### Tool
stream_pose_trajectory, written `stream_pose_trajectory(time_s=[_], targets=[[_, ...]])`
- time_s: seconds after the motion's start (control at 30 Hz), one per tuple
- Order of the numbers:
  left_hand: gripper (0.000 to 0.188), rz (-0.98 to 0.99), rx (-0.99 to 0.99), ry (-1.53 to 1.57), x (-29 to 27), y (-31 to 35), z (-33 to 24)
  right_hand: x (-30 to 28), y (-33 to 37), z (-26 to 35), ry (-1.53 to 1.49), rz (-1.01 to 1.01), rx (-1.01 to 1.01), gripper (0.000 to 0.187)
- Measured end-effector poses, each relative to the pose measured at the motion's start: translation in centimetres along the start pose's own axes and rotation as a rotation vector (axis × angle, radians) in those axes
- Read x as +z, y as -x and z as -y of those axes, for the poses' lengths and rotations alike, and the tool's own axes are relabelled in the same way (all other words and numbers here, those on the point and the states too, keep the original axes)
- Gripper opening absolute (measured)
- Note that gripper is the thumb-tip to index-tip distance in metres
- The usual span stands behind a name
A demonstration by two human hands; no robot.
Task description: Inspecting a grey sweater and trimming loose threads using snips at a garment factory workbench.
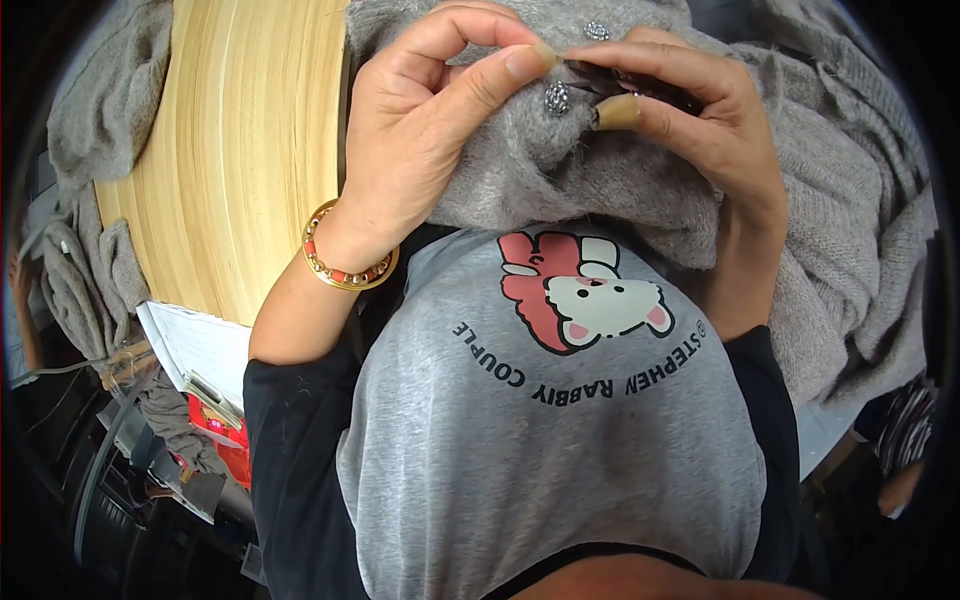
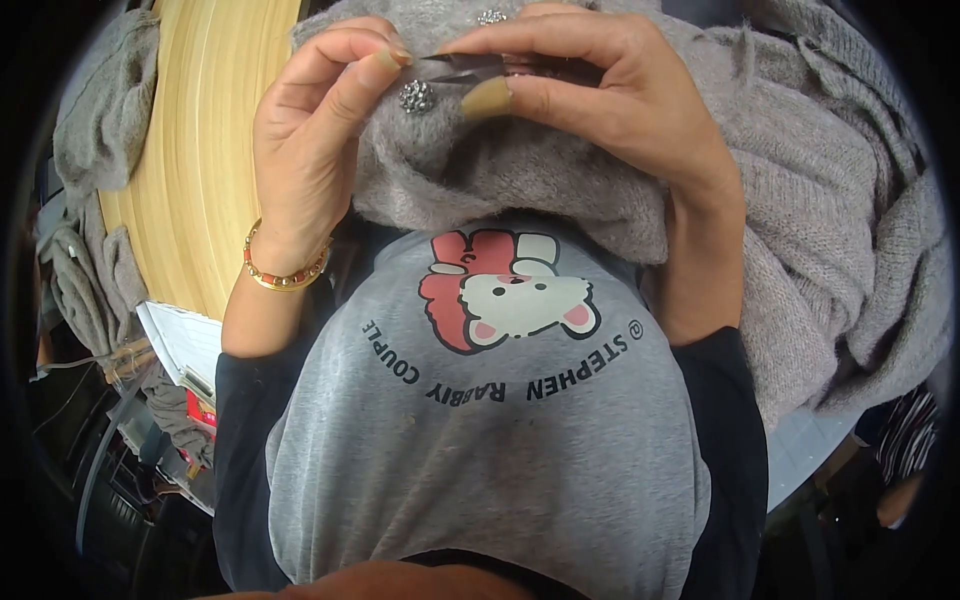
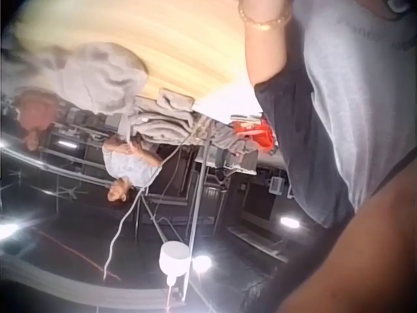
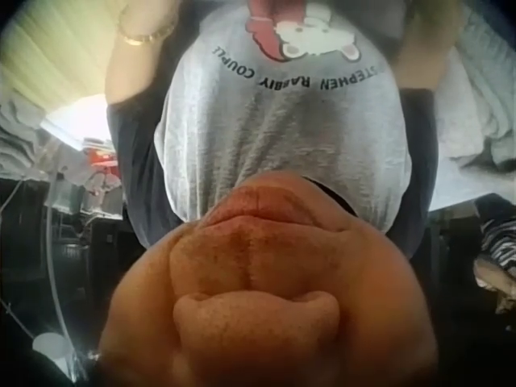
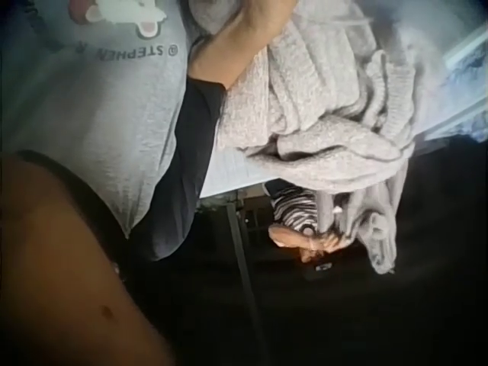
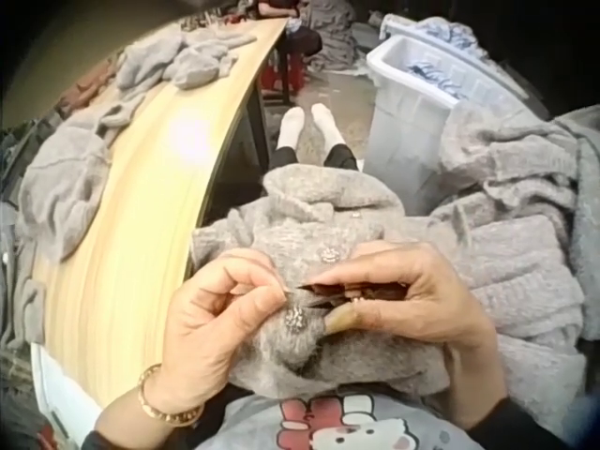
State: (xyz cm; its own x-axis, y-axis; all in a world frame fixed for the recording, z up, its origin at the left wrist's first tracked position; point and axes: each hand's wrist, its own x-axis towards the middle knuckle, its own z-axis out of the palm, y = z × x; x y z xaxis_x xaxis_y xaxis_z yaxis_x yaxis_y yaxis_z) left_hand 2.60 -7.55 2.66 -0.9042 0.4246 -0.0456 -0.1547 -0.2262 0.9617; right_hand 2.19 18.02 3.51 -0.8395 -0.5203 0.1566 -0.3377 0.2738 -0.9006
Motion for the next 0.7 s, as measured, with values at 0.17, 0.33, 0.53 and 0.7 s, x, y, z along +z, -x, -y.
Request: stream_pose_trajectory(time_s=[0.17, 0.33, 0.53, 0.7], targets=[[0.004, -0.047, 0.045, 0.024, 0.8, -0.1, -0.6, -0.1, -0.3, 0.1, 0.014, 0.045, 0.015, 0.038], [0.004, -0.015, 0.075, 0.016, 0.9, 0.0, -0.5, 0.0, -0.3, 0.2, -0.082, 0.086, 0.046, 0.035], [0.005, -0.003, 0.056, -0.038, 0.9, 0.1, -0.6, 0.1, -0.4, 0.6, -0.061, 0.120, -0.020, 0.031], [0.005, 0.422, 0.923, 0.210, -0.5, -3.9, 4.3, 0.4, -0.9, 0.8, -0.024, 0.114, -0.038, 0.029]])
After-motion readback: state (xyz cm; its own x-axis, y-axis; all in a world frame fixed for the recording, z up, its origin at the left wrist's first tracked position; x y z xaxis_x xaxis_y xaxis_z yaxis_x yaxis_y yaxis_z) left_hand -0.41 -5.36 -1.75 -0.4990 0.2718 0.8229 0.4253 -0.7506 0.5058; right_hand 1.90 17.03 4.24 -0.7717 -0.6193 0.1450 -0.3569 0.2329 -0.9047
